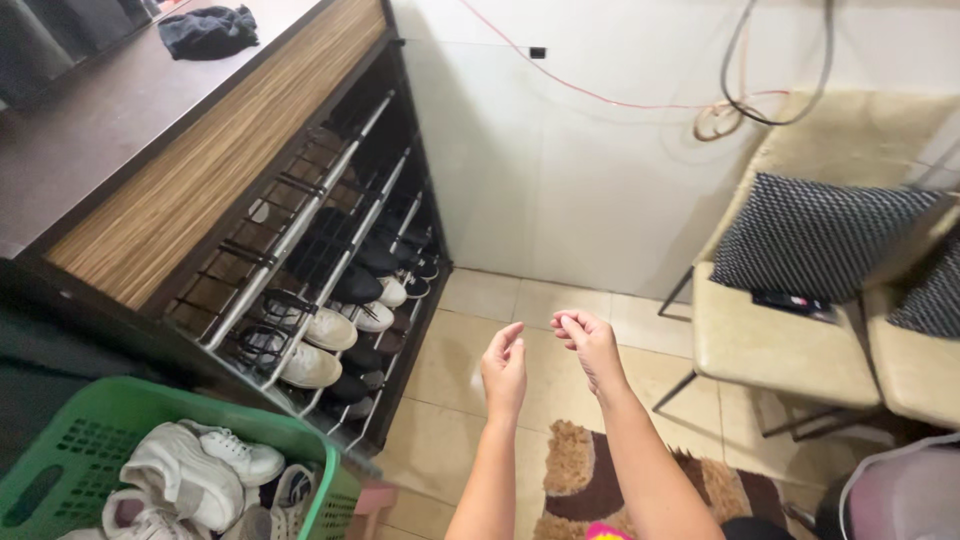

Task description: The person removes shoes from a multi-tier shoe rack and places them into a green laundry basket. The person handles white sneakers, black boots, and black slip-on shoes one at a time, transferring them from the rack to the basket.

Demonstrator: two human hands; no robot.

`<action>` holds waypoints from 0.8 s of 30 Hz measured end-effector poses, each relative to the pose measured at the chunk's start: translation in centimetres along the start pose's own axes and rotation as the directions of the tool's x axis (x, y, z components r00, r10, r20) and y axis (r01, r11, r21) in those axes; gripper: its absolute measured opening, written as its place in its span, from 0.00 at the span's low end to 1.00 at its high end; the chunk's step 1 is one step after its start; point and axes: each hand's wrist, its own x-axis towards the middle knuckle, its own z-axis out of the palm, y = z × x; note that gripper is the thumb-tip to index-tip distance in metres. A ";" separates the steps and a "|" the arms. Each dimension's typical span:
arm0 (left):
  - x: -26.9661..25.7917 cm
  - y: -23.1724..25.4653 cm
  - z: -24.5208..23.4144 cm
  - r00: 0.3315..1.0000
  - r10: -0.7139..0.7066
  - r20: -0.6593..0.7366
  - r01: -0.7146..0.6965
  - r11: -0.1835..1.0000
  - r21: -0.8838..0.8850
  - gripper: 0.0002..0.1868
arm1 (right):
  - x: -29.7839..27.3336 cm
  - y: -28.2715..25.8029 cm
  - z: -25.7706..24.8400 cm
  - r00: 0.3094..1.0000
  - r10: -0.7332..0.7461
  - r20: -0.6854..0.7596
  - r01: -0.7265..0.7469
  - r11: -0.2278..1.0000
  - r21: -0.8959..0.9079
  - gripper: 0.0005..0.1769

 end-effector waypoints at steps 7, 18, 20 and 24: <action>8.7 -4.3 0.8 0.987 -0.023 -0.160 0.024 1.000 -0.001 0.17 | 11.1 1.6 3.6 0.983 0.030 0.179 -0.025 0.999 -0.033 0.13; 20.0 -7.7 0.9 0.900 -0.028 -0.436 0.053 0.998 0.046 0.16 | 27.4 4.8 11.5 0.880 0.109 0.463 -0.069 0.992 -0.103 0.13; 21.4 -9.3 -0.5 0.875 -0.035 -0.482 0.069 0.996 0.053 0.16 | 29.2 6.0 13.7 0.850 0.110 0.515 -0.062 0.992 -0.108 0.12; 24.9 -12.0 -4.1 0.829 -0.039 -0.557 0.101 0.992 0.081 0.16 | 32.5 8.1 19.3 0.792 0.143 0.593 -0.103 0.990 -0.101 0.11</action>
